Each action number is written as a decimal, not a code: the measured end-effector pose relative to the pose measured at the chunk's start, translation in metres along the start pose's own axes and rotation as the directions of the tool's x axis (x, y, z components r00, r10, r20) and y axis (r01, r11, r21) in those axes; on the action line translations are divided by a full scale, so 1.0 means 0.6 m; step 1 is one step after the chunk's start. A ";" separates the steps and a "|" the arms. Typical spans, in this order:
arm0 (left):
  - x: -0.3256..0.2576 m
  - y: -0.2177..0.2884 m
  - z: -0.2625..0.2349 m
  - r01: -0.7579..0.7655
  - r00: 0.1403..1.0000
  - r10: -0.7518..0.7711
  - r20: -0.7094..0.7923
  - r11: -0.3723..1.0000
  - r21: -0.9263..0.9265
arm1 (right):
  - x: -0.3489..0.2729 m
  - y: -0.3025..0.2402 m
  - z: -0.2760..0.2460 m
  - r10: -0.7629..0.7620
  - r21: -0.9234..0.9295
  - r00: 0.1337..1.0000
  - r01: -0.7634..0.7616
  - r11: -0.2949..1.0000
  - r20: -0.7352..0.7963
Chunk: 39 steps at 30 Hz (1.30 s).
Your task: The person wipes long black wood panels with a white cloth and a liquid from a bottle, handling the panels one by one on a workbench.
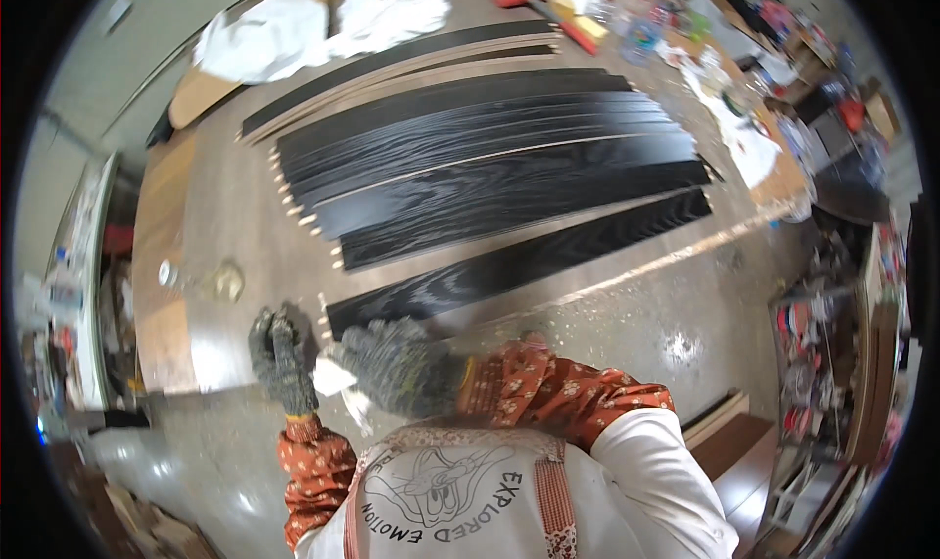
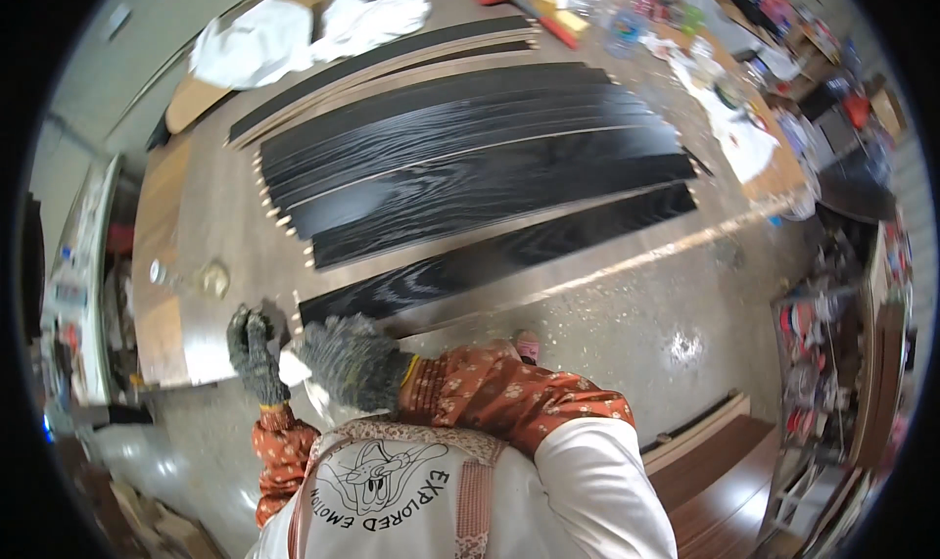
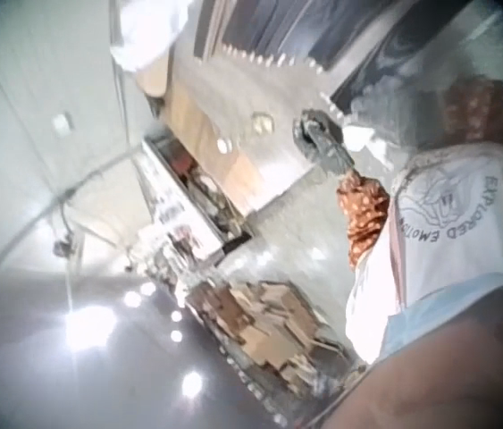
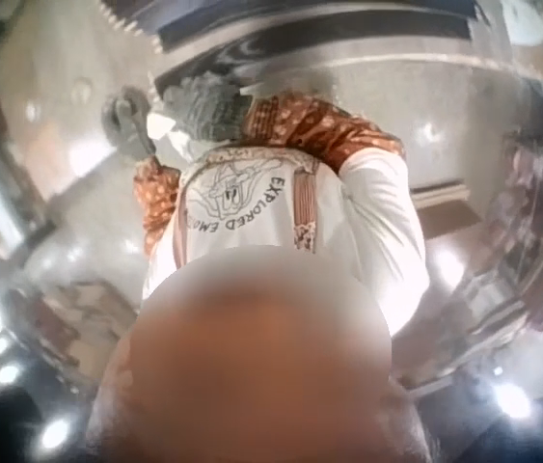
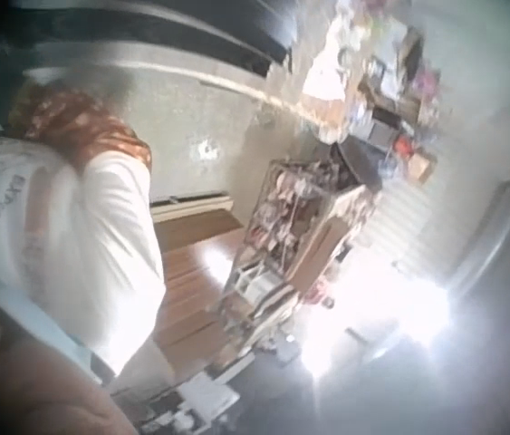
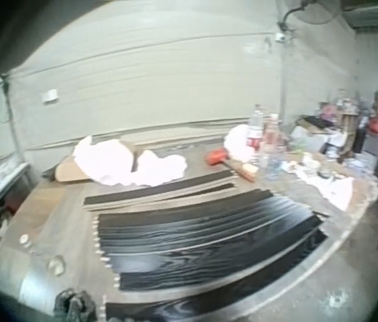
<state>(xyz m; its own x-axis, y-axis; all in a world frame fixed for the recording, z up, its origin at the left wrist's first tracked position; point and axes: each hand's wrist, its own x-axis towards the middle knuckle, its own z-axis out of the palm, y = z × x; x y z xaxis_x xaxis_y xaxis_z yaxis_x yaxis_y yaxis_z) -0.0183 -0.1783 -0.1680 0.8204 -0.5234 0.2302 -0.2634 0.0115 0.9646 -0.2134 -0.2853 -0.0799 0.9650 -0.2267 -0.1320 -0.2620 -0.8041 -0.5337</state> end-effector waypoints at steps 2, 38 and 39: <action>-0.014 0.036 0.054 -0.171 0.984 0.161 0.081 0.978 0.123 | -0.044 0.061 -0.029 0.184 -0.052 0.963 -0.198 0.979 -0.195; 0.134 0.356 0.410 -0.798 0.478 -0.046 0.877 0.396 0.455 | -0.627 0.581 -0.015 0.796 0.806 -0.293 -0.466 0.366 -0.530; 0.165 0.367 0.431 -0.773 0.501 -0.098 0.860 0.396 0.495 | -0.616 0.570 -0.029 0.798 0.838 -0.339 -0.426 0.342 -0.498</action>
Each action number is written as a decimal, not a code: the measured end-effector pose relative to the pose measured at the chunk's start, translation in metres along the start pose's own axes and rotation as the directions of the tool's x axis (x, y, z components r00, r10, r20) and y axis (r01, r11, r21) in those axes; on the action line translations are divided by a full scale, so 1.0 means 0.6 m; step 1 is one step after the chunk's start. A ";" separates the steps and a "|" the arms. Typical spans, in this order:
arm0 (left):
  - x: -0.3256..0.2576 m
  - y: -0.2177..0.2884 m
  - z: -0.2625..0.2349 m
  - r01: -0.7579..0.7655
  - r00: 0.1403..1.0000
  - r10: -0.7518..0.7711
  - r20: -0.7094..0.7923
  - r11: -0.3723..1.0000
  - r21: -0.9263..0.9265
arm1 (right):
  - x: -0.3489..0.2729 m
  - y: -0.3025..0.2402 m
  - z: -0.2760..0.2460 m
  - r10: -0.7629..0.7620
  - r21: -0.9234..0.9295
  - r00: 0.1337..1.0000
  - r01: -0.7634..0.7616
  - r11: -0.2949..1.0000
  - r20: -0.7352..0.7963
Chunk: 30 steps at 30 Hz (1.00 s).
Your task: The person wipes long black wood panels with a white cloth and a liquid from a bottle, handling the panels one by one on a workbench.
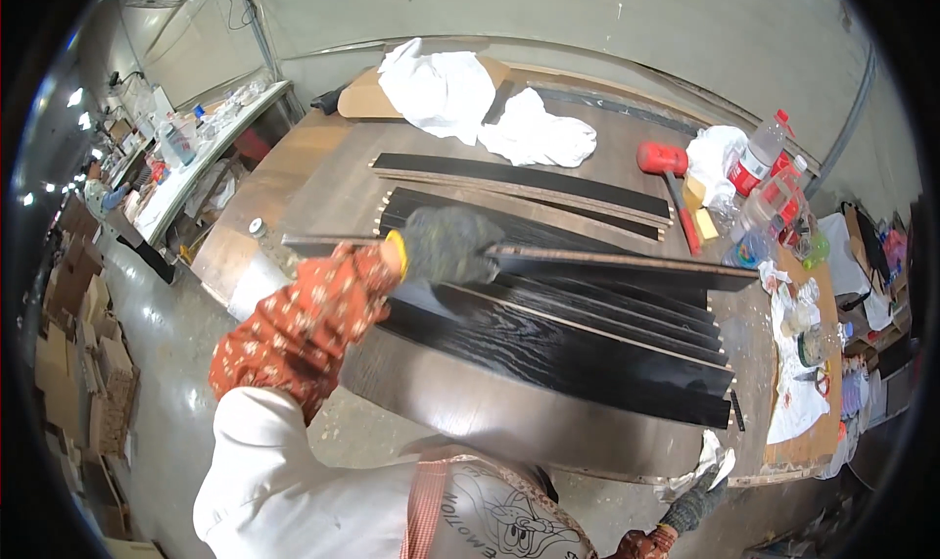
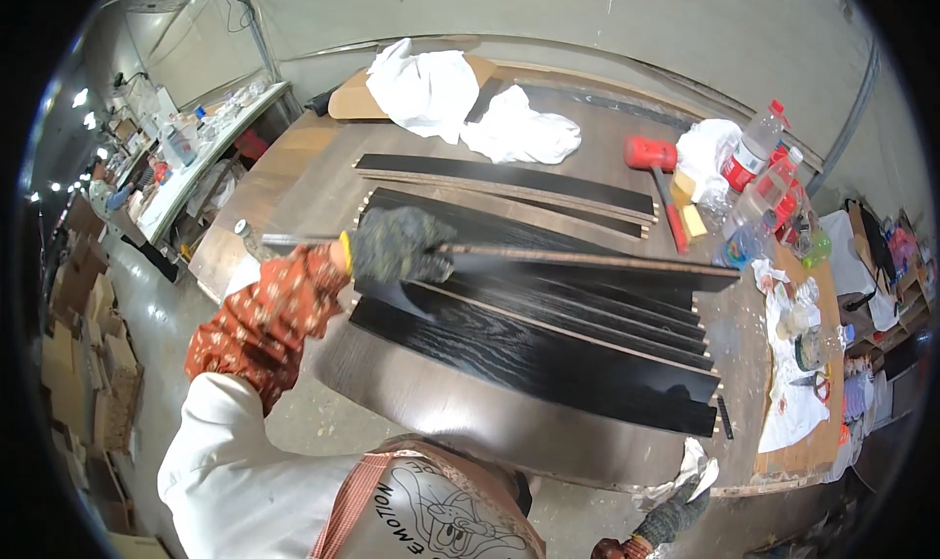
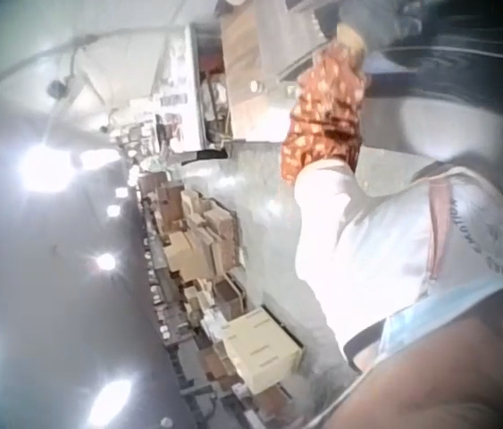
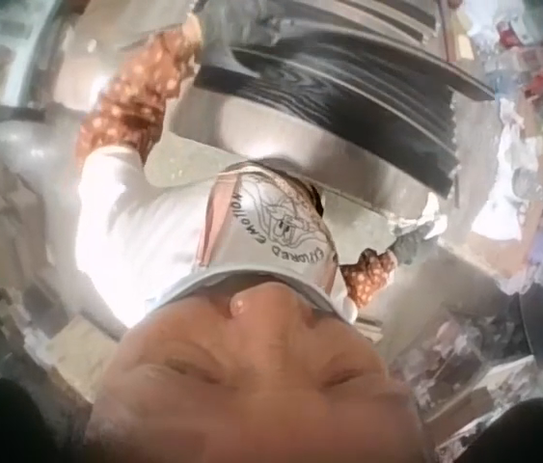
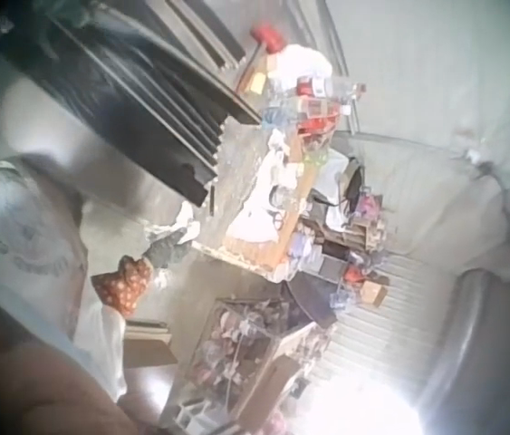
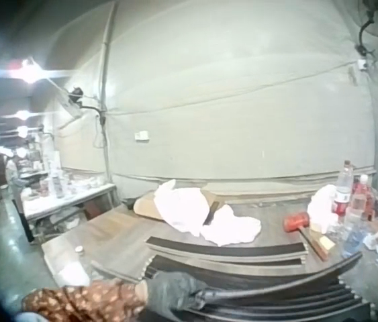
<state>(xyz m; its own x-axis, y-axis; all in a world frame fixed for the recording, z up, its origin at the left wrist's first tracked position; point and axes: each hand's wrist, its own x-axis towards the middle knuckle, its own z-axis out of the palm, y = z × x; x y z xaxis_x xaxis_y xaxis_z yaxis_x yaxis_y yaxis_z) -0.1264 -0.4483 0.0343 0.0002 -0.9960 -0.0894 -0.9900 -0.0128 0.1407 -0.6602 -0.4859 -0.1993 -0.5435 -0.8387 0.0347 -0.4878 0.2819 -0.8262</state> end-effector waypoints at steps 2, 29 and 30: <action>0.062 -0.046 -0.017 -0.092 0.990 0.088 -0.113 0.995 -0.028 | -0.003 0.013 0.001 0.000 -0.036 0.999 -0.002 0.999 -0.053; 0.382 -0.209 0.159 -0.186 0.982 0.188 0.004 0.969 0.161 | -0.147 -0.059 0.090 -0.265 -0.633 0.927 0.039 0.773 -0.267; 0.386 -0.212 0.165 -0.182 0.982 0.189 -0.028 0.971 0.157 | -0.147 -0.057 0.090 -0.281 -0.628 0.925 0.063 0.775 -0.254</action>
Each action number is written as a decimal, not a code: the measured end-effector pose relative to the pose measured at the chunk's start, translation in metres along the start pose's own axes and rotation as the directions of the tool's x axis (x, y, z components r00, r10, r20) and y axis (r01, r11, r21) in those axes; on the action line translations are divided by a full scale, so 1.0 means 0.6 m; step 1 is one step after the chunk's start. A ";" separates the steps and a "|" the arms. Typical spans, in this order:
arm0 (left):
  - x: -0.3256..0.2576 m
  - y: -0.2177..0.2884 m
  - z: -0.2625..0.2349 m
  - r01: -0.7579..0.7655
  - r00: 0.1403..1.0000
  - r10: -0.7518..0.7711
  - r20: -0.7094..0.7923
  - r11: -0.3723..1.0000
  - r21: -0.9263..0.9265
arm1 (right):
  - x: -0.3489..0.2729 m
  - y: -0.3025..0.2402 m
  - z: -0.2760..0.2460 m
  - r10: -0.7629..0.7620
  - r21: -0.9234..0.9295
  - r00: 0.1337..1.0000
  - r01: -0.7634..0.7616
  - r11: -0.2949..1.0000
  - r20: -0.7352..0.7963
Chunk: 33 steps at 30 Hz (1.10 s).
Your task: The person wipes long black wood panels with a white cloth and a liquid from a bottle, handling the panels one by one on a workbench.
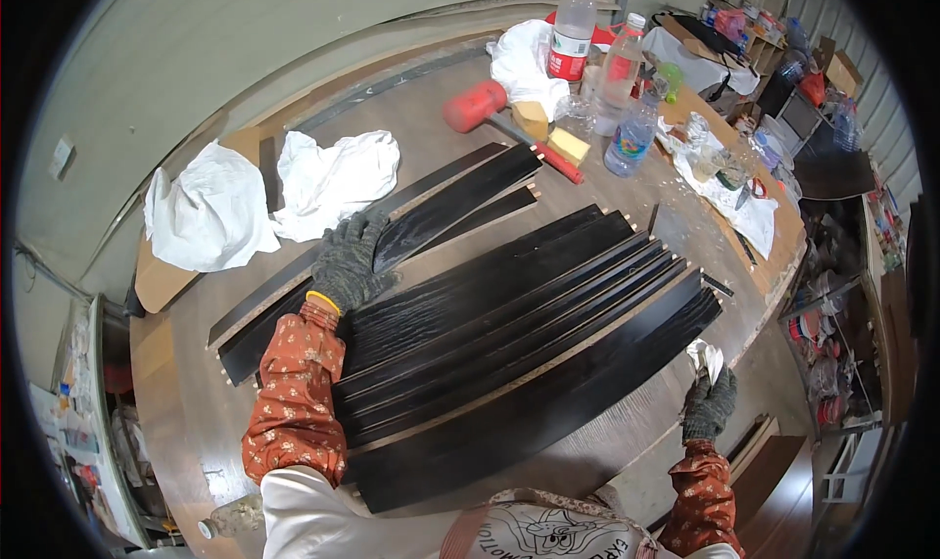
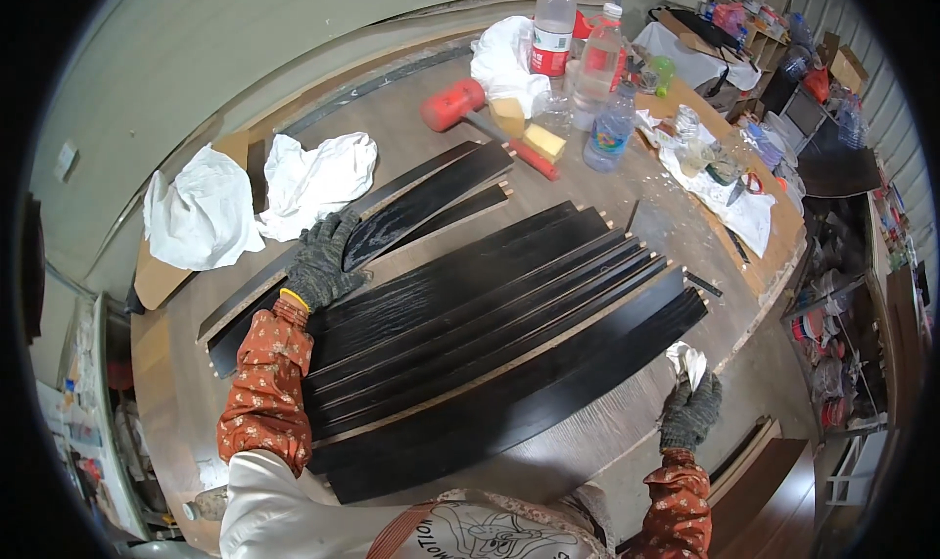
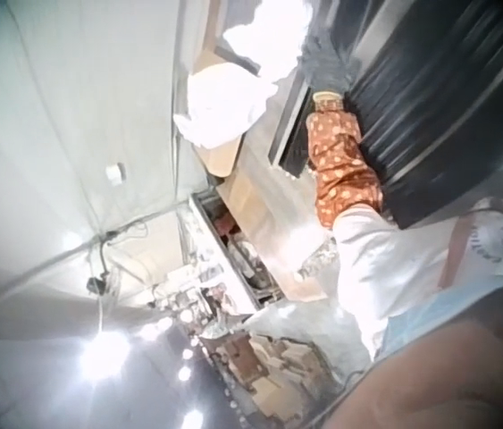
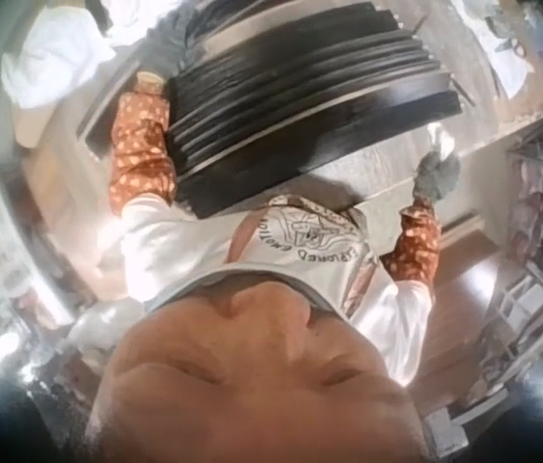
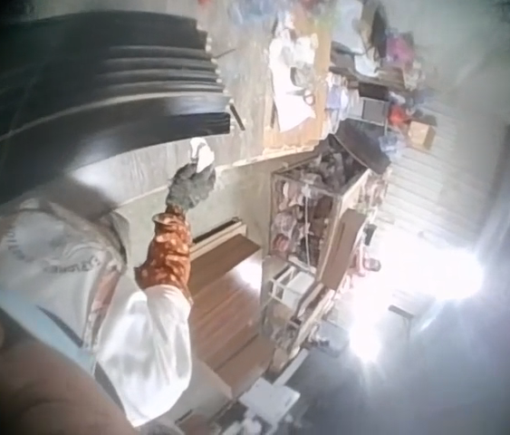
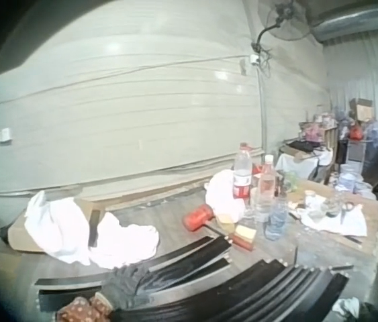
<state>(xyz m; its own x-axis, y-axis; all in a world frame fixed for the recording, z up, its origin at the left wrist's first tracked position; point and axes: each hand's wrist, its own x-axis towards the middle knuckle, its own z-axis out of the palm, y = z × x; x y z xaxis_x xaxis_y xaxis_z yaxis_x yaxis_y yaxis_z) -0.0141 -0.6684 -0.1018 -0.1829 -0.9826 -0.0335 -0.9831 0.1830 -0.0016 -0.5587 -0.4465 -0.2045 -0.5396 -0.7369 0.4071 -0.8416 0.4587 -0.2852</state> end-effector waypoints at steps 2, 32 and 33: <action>0.007 -0.007 0.002 -0.025 1.000 0.025 -0.002 0.999 -0.038 | 0.005 -0.007 -0.004 0.019 0.025 0.999 -0.020 0.999 0.046; 0.082 -0.129 -0.002 0.240 0.970 -0.221 0.105 0.944 -0.226 | 0.004 -0.008 0.011 0.057 0.004 0.997 -0.057 0.998 -0.052; 0.084 -0.133 0.007 0.232 0.973 -0.223 0.064 0.941 -0.247 | 0.006 -0.003 0.008 0.092 0.029 0.996 -0.091 0.995 -0.021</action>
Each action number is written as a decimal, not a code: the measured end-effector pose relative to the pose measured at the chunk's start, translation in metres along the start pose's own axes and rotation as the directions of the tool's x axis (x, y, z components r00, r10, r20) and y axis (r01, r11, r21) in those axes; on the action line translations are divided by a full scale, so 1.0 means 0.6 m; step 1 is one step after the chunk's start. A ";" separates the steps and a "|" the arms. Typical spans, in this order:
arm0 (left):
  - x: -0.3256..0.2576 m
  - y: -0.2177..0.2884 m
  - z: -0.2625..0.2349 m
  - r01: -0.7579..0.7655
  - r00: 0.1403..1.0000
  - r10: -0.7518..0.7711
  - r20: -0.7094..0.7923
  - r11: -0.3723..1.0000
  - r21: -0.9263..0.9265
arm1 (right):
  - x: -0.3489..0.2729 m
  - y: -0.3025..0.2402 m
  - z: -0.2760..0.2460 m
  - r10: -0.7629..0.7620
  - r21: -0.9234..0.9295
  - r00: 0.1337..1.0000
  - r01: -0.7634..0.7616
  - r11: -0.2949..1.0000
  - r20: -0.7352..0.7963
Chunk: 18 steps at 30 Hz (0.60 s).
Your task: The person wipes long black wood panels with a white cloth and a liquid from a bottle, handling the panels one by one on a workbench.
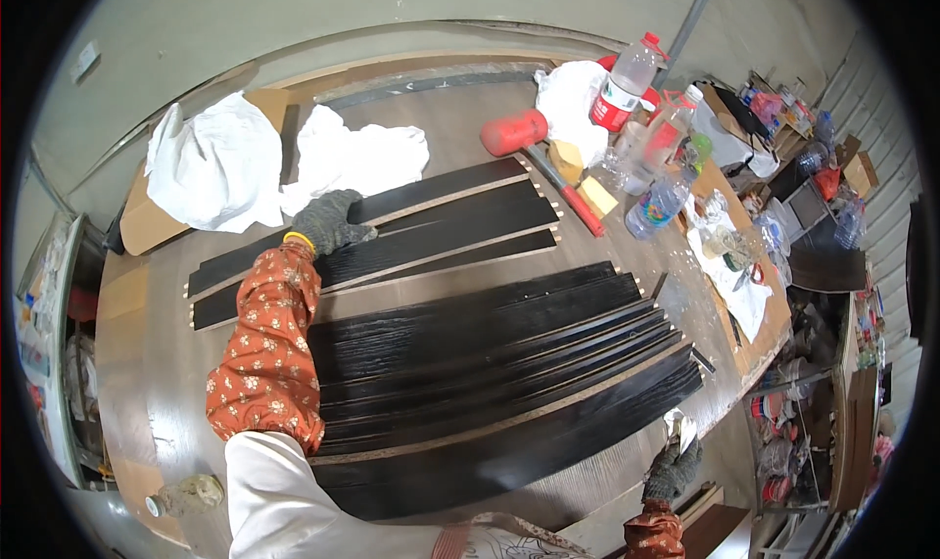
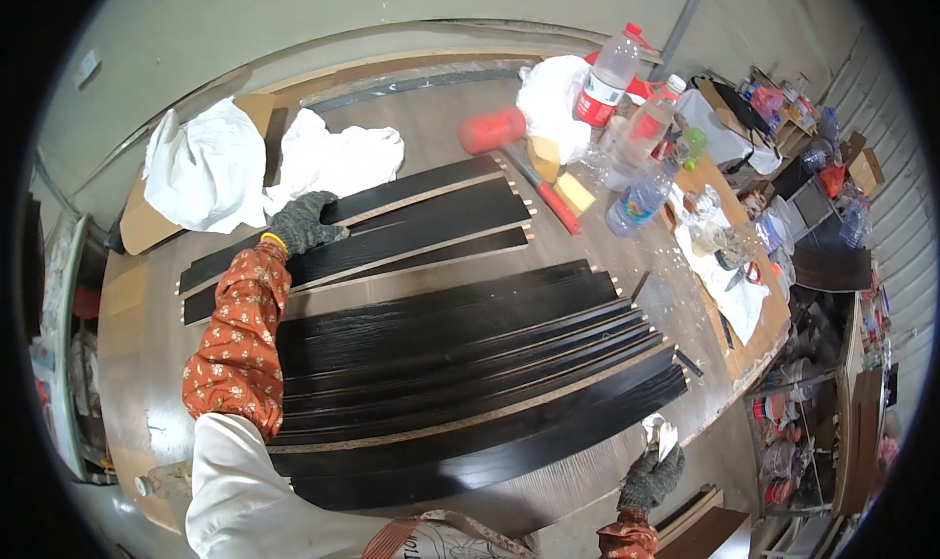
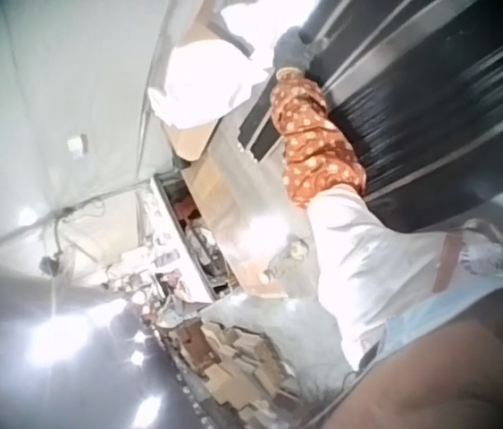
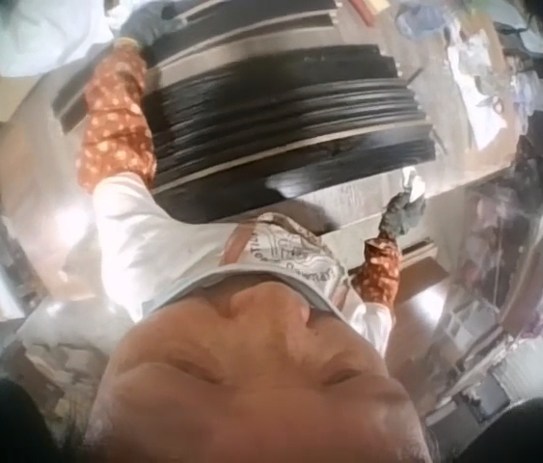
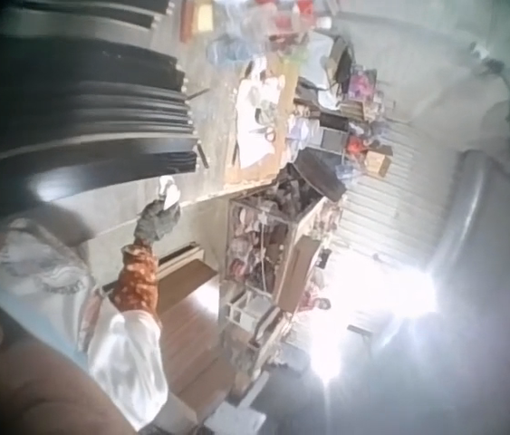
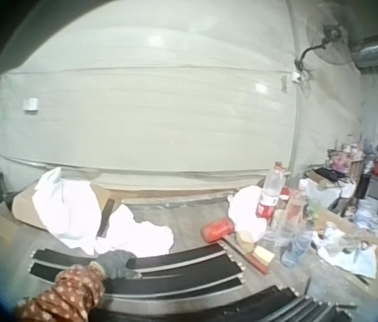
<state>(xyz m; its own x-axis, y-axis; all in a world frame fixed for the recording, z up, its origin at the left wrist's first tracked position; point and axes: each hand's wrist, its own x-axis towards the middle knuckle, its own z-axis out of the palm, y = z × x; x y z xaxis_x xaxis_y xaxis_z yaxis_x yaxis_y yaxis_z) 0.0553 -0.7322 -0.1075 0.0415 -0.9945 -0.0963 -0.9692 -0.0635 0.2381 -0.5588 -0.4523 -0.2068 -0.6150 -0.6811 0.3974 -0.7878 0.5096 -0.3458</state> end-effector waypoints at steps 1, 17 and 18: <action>0.001 -0.002 -0.002 -0.060 0.998 0.061 -0.015 0.998 0.030 | 0.001 -0.013 -0.004 0.010 0.015 1.000 -0.010 1.000 0.014; -0.124 0.072 -0.005 -0.267 0.964 0.261 0.056 0.950 0.164 | -0.002 -0.011 -0.011 -0.095 0.036 0.995 0.096 0.995 -0.022; -0.137 0.071 0.002 -0.293 0.956 0.289 0.053 0.919 0.265 | -0.002 -0.007 -0.007 -0.094 0.061 0.995 0.096 0.994 -0.042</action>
<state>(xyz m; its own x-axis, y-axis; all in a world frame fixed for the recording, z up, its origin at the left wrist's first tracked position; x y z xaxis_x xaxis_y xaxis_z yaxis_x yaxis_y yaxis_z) 0.0104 -0.6532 -0.0905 -0.2536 -0.9644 -0.0748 -0.9669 0.2550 -0.0087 -0.5549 -0.4515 -0.2019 -0.5394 -0.7033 0.4631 -0.8398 0.4090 -0.3570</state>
